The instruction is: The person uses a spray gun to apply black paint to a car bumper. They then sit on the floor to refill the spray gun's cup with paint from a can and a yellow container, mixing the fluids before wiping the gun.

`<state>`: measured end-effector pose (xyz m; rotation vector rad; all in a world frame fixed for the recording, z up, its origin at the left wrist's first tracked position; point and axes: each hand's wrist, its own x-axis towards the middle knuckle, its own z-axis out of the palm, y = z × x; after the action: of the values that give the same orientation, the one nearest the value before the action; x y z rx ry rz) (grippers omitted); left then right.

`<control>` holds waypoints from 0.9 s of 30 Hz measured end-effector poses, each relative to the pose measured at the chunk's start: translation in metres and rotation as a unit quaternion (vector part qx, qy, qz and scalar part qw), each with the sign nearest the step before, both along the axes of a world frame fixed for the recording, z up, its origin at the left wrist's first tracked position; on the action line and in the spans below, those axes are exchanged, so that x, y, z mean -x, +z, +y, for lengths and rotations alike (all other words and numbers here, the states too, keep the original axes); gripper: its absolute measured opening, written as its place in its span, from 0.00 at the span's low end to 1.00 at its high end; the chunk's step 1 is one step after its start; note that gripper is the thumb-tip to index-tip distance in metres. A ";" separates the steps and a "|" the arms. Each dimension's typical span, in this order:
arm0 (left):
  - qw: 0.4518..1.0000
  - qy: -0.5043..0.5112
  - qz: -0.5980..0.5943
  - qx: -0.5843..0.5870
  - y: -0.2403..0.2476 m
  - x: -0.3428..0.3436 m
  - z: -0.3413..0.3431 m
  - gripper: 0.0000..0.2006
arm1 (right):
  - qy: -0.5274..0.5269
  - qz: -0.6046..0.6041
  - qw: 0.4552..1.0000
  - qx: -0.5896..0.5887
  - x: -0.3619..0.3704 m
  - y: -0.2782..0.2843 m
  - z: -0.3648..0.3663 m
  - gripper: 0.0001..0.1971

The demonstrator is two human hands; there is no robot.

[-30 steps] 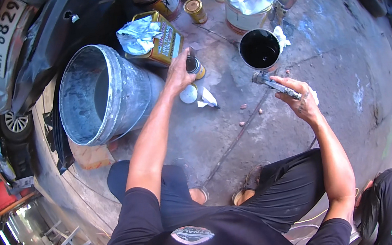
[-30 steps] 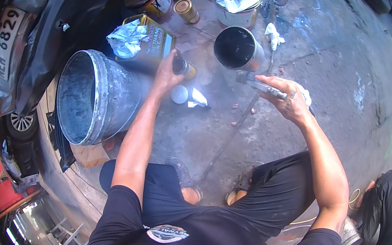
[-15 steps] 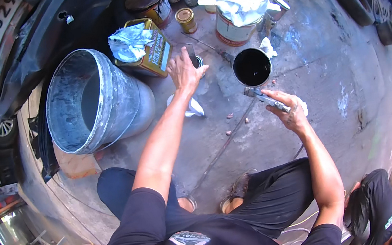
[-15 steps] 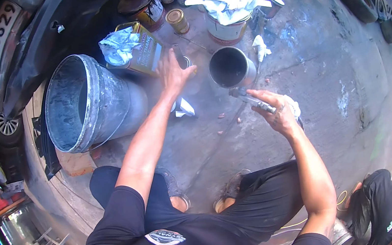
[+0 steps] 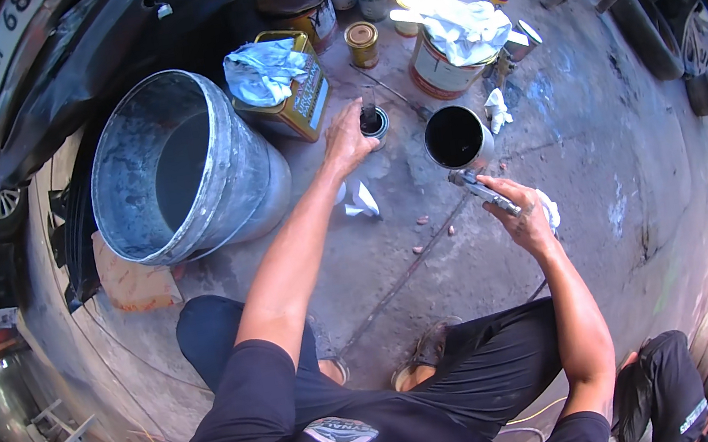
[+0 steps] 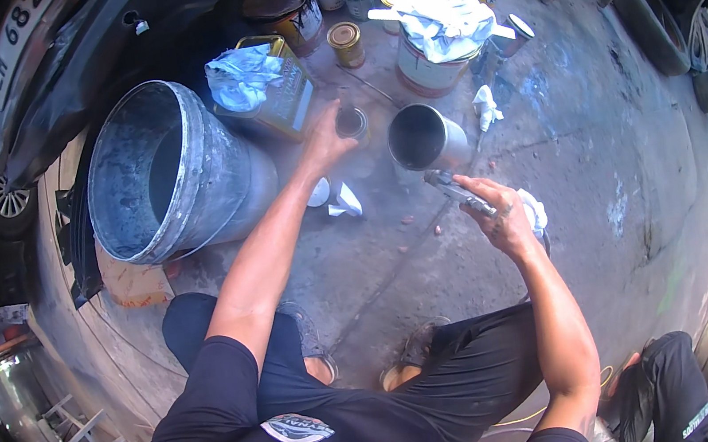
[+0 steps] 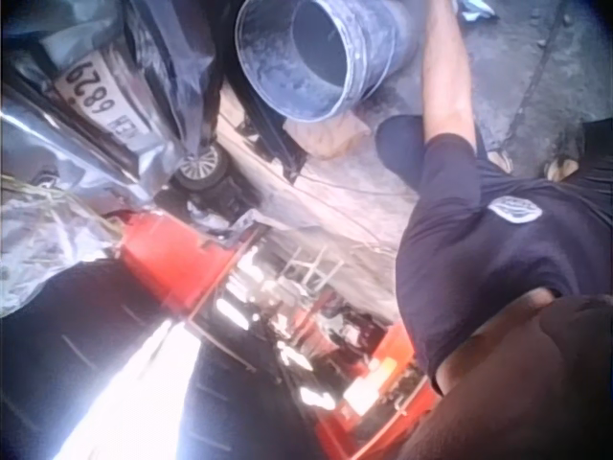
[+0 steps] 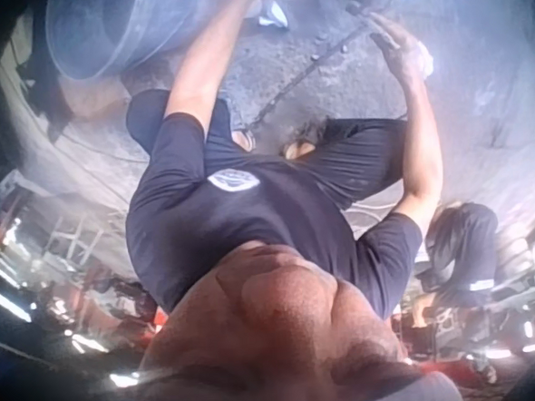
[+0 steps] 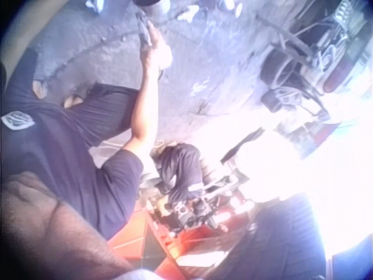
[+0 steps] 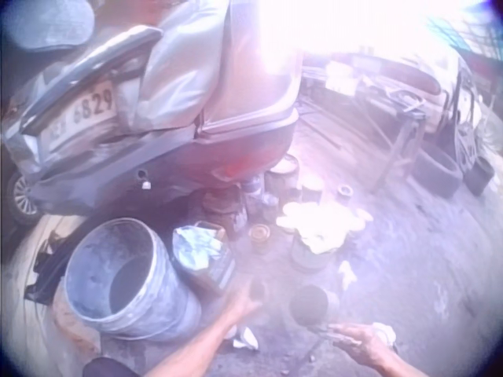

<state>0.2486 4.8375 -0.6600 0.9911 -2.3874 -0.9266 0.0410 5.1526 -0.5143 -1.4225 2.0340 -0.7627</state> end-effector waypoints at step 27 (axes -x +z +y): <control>0.973 0.083 0.194 -0.094 0.073 -0.003 -0.017 0.10 | -0.003 0.208 0.975 -0.073 0.003 -0.035 -0.077 0.26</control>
<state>0.2515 4.8200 -0.5873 0.9551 -1.8924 -1.1769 0.0375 5.0759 -0.5494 -1.5917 2.3478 -0.3221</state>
